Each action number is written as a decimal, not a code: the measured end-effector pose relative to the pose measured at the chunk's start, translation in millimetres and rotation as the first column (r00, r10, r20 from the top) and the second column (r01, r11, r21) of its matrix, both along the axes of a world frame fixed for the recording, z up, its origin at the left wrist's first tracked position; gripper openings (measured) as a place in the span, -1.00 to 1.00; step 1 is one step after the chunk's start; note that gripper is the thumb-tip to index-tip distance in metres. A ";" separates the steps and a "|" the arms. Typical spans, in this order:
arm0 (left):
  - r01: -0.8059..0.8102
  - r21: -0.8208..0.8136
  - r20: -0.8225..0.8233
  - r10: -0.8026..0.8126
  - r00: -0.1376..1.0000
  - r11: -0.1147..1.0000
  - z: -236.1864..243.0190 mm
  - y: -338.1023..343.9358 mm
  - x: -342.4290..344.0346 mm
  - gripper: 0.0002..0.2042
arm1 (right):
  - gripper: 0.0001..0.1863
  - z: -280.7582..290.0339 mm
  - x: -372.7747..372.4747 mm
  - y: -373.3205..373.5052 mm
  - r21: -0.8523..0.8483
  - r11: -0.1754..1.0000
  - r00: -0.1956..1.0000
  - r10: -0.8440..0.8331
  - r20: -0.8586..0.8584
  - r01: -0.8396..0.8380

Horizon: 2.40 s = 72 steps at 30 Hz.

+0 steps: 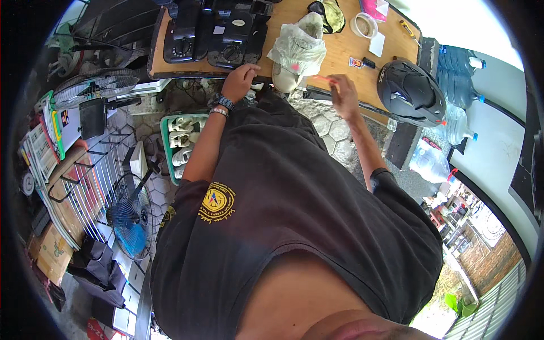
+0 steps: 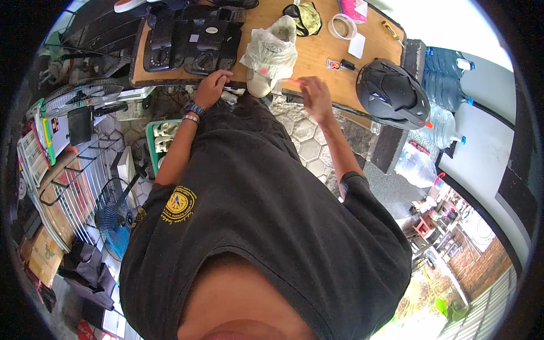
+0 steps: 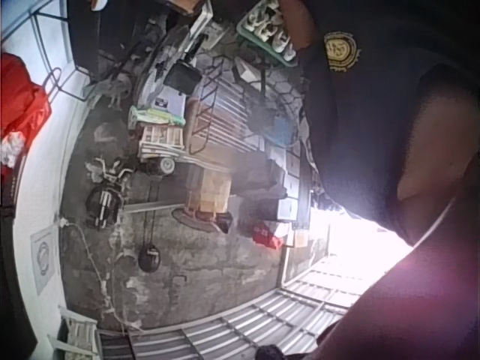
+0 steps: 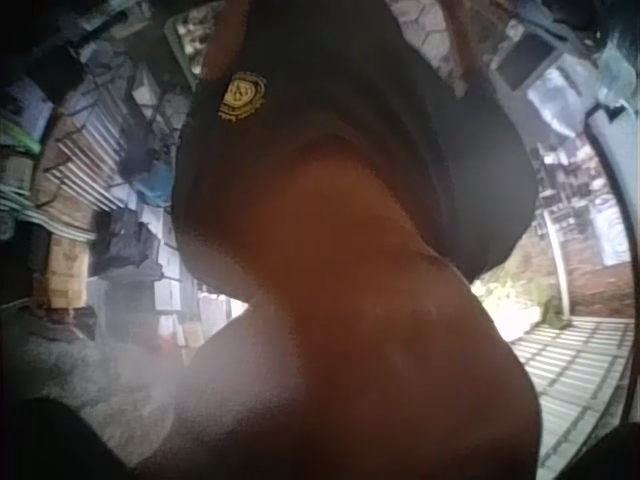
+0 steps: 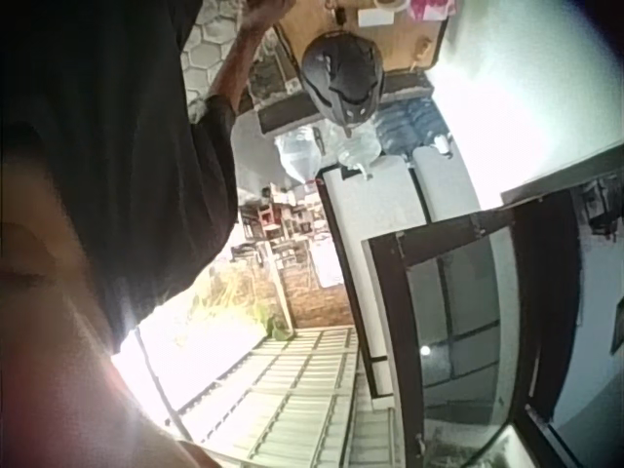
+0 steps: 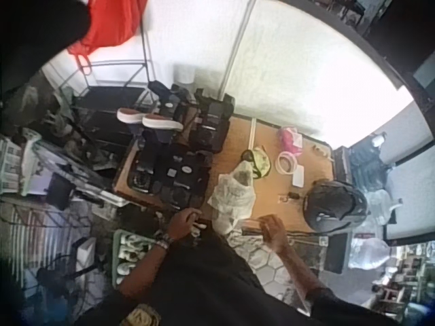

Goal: The person is repairing or customizing a shoe by applying adhesive or paint using a brush and applying masking tape to protect areas of the shoe.

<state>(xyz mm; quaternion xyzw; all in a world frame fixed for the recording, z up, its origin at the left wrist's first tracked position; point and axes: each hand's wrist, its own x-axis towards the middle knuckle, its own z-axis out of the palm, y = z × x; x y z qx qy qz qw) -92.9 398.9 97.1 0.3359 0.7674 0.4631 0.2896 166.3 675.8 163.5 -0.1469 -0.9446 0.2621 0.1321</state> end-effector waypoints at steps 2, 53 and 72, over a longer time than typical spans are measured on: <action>-0.019 0.037 -0.006 0.020 1.000 0.999 3.4 6.7 -0.5 -0.74 | -0.81 -20.9 2.2 6.8 -0.087 0.952 0.945 -0.302 -0.122 0.293; -0.180 -0.147 0.352 0.222 0.909 0.973 -5.7 27.3 4.0 -0.48 | -0.55 -71.8 -43.4 -143.9 -0.882 -0.130 0.742 -0.493 0.454 0.453; 0.200 -0.114 -0.516 -0.230 0.825 0.973 39.6 41.0 47.7 -0.77 | -0.63 -28.3 -54.1 -130.0 -0.552 0.730 0.904 -0.413 0.112 0.402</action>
